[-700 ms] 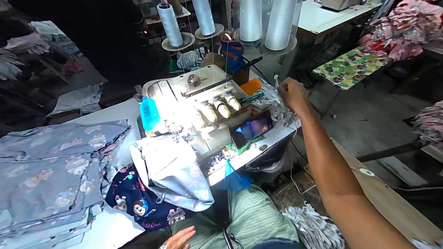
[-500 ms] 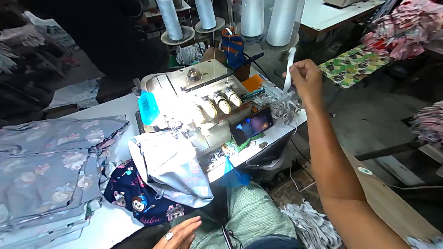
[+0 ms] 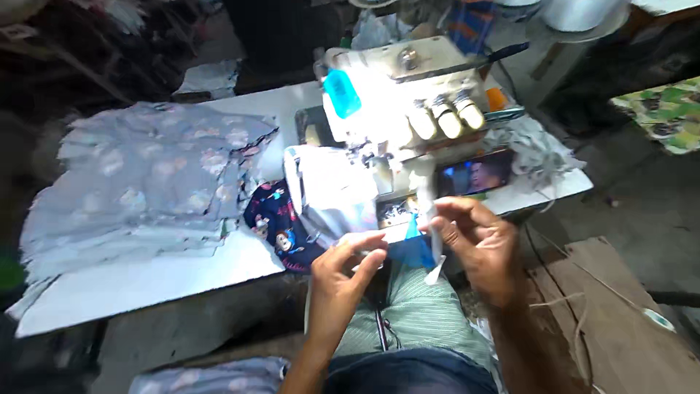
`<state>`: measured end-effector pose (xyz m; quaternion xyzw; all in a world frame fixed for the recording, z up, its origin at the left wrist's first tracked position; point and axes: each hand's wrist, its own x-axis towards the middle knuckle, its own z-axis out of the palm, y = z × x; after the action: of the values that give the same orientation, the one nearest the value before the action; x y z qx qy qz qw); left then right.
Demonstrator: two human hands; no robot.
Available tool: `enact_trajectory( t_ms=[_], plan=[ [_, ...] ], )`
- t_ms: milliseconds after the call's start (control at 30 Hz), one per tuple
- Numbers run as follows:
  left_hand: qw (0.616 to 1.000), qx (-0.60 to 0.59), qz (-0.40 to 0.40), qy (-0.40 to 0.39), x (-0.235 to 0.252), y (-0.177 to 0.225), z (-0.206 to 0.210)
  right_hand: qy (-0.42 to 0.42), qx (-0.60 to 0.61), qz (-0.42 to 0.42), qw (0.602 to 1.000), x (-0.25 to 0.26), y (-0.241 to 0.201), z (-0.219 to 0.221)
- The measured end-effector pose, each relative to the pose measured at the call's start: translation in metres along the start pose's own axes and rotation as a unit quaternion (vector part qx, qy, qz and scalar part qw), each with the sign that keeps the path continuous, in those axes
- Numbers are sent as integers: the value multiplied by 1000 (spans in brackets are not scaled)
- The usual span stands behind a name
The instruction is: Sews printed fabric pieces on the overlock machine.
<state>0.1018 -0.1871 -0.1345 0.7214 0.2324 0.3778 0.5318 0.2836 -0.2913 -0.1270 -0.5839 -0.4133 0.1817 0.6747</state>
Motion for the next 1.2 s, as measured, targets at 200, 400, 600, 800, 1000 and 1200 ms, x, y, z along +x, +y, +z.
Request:
enact_trajectory(
  t_ms=[200, 400, 600, 800, 1000, 1200],
  plan=[
    [987, -90, -103, 82, -1, -10, 5, -38, 8, 12, 999, -28, 26, 55],
    [984, -111, -130, 58, 1, -9, -18, -36, -211, -109, 971, -23, 31, 53],
    [994, 87, -68, -19, 3, 4, -58, 13, -348, -176, 921, -9, 24, 34],
    [950, 301, 79, 2, 29, 23, -68, -64, -174, -42, 982, -18, 28, 37],
    [900, 399, 177, -1, 108, 23, -49, -9, 50, 60, 997, -25, 39, 73],
    [927, 339, 152, -44, 147, -20, -43, 57, 116, 65, 989, -5, 74, 86]
  ],
)
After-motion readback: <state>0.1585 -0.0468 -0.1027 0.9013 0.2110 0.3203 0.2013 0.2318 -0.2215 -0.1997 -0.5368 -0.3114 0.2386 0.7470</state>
